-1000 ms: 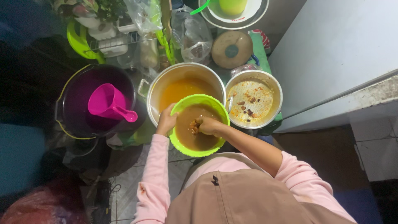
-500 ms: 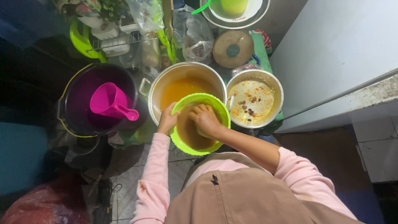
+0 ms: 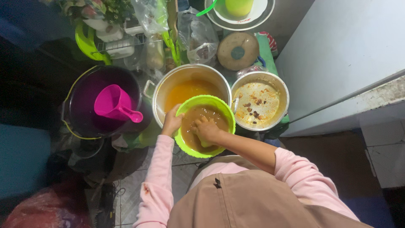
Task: The person repeatedly washes small brown food items by hand in a green bowl of water, then transfers them into a metal strainer. The process is repeated multiple times with the same batch of items.
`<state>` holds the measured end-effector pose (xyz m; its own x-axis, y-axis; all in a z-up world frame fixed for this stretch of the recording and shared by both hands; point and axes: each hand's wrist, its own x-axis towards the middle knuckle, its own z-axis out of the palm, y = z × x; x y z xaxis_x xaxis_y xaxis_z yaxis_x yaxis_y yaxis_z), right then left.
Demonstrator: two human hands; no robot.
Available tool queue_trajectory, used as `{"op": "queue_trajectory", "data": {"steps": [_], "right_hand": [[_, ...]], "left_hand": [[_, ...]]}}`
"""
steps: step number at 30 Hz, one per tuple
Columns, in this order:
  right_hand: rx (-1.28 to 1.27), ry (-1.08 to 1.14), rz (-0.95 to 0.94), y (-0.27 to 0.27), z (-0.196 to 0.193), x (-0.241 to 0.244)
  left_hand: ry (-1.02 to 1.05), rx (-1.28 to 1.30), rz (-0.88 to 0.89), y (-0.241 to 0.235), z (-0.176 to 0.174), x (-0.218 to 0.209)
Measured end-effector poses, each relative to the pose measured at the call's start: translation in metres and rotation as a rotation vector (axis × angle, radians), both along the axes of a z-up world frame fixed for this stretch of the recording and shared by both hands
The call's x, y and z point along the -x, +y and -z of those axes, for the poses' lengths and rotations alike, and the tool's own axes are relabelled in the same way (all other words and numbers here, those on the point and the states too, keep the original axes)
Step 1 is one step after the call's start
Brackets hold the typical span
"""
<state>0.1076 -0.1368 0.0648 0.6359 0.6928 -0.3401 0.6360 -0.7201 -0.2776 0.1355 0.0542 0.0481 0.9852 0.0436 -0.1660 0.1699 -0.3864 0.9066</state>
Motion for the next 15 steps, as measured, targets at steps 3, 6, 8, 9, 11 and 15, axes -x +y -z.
{"op": "queue_trajectory", "data": {"steps": [3,6,8,9,11,15], "right_hand": [[0.008,-0.03,-0.042,-0.003,0.03,0.006],[0.12,0.119,-0.127,-0.003,0.055,0.004],[0.094,0.128,-0.142,-0.004,0.061,0.0],[0.082,0.132,-0.149,-0.005,0.06,-0.002],[-0.06,0.293,0.028,-0.013,0.052,-0.009],[-0.201,0.542,0.274,-0.024,0.027,-0.024]], "left_hand": [[0.016,0.06,-0.001,-0.001,-0.002,0.001],[0.016,0.012,0.0,-0.001,-0.003,0.0],[-0.007,0.028,0.011,-0.001,-0.004,0.0],[-0.017,0.035,0.016,-0.001,-0.005,0.001],[0.002,0.037,0.008,-0.002,-0.006,0.001],[0.018,0.04,-0.005,-0.002,-0.009,0.001]]}}
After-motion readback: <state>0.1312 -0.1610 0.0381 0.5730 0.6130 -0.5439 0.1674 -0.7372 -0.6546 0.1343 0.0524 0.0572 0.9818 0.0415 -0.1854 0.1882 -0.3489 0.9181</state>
